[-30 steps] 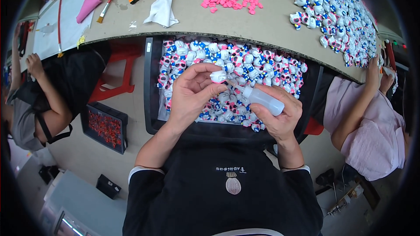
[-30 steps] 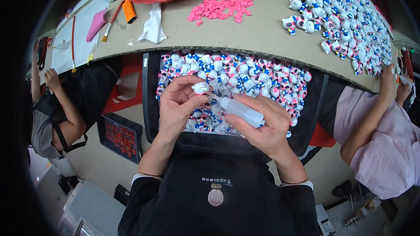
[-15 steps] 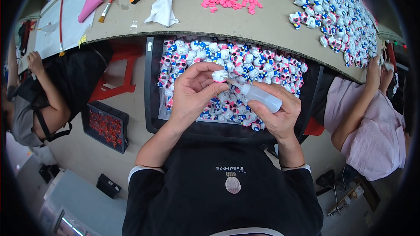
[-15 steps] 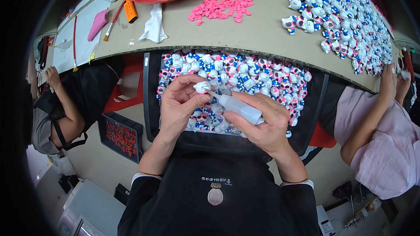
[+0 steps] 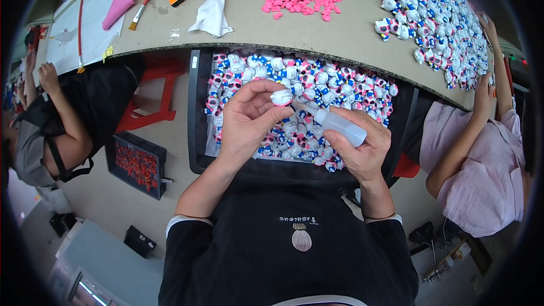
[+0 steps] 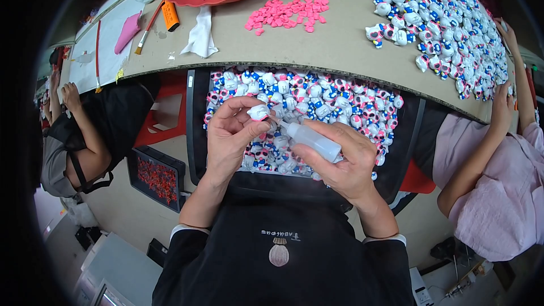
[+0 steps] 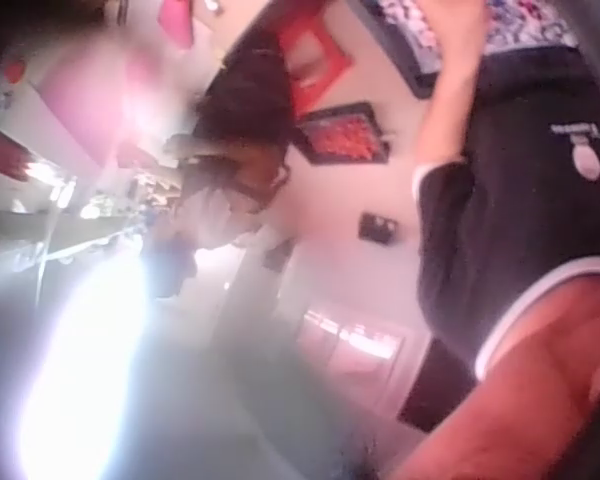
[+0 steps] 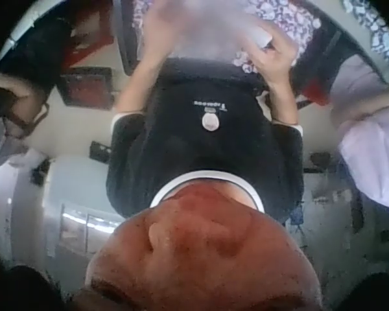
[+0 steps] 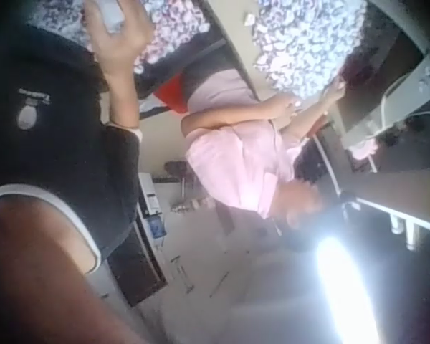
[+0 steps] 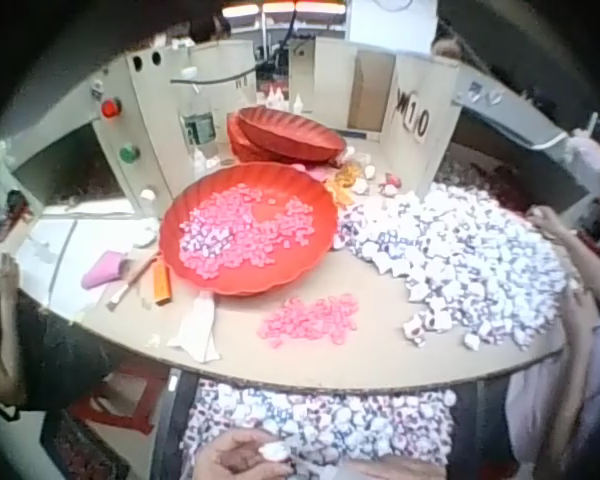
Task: Gluing small pink plastic decorative pieces onto white and blue plastic figurines on a factory assembly line.
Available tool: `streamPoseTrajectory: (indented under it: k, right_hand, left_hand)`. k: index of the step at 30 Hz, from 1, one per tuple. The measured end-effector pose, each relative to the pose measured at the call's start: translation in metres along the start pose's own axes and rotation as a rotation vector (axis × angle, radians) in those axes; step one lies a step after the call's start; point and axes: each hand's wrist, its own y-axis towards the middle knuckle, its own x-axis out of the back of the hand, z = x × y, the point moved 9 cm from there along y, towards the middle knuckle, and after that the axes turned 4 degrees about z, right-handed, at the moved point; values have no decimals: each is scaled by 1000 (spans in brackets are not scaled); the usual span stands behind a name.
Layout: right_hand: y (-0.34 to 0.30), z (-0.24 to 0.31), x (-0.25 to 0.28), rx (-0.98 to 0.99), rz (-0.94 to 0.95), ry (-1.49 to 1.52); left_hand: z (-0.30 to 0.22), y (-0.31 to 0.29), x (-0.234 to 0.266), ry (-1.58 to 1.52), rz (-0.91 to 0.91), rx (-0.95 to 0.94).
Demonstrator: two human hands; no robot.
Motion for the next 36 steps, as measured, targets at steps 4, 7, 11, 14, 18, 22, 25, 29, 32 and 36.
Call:
streamPoseTrajectory:
  k: [4, 7, 11, 14, 18, 22, 25, 29, 32, 36]
  right_hand:
    - [-1, -6, 6, -49, -24, 28]
    - [4, -12, 23, -102, -101, 48]
    - [36, -40, 35, -199, -181, 100]
    - [65, -50, 44, -107, -222, -113]
    - [79, -66, 48, -145, -302, -190]
    - [65, -21, 47, 36, -458, -364]
    - [62, -7, 23, 67, -418, -299]
    - [107, 3, -32, 255, -137, -351]
    - [132, 0, -54, 302, 11, -487]
    - [134, 3, -63, 298, 121, -442]
  left_hand:
    - [-1, 2, -1, 11, 9, 11]
    - [5, 1, 1, 25, -15, 45]
    - [3, -2, 5, 76, -41, 1]
    - [2, -3, 2, 23, -41, 33]
    - [4, -2, 0, 23, 21, 51]
    - [3, -4, 5, 8, -8, 37]
    - [3, -2, 8, -7, -36, 55]
    - [-1, -5, 10, -19, -29, 45]
    - [-7, -8, 12, -34, -33, 21]
    - [-9, -9, 21, -74, -76, 21]
